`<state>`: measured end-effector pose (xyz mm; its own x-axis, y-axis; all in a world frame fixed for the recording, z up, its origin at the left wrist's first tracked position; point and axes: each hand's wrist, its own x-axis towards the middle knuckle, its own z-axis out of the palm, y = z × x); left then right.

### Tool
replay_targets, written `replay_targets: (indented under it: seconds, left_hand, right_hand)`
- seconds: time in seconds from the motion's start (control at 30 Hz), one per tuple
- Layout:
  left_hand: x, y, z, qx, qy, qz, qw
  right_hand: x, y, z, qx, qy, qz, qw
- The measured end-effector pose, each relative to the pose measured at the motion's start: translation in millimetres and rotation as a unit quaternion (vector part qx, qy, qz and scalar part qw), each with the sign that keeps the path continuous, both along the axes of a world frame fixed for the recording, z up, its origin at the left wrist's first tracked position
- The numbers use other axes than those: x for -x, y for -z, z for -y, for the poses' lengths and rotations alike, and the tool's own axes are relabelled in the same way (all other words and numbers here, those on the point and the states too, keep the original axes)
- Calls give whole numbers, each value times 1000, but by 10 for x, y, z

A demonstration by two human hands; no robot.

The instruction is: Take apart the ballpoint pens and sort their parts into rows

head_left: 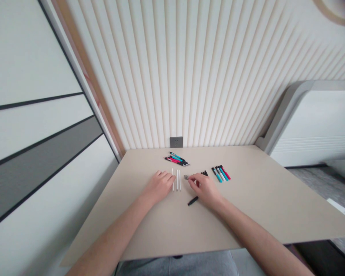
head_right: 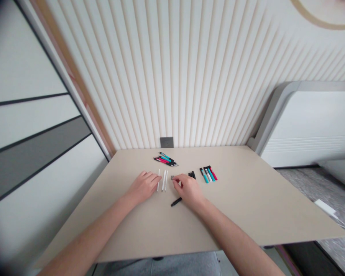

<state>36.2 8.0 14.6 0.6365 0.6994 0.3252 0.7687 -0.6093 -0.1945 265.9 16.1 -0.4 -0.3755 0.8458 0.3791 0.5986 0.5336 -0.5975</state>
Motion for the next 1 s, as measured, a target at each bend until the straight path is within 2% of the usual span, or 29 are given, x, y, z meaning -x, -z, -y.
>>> replay_targets:
  seconds: [0.3, 0.4, 0.57, 0.8, 1.0]
  left_hand:
    - [-22, 26, -38, -13, 0, -12, 1000]
    - [-15, 3, -8, -9, 13, -12, 1000]
    - [0, -31, 53, 11, 48, 1, 999]
    - [4, -14, 50, 33, 56, 0, 998]
    - [-11, 29, 27, 12, 68, -12, 998]
  right_hand:
    - [5, 24, -15, 1, -10, 24, 1000]
    - [-10, 27, -34, -7, 14, 42, 999]
    - [-66, 15, -61, -37, 57, 103, 992]
    - [17, 35, -54, -70, 70, 194, 976]
    - [127, 0, -57, -29, 63, 249, 966]
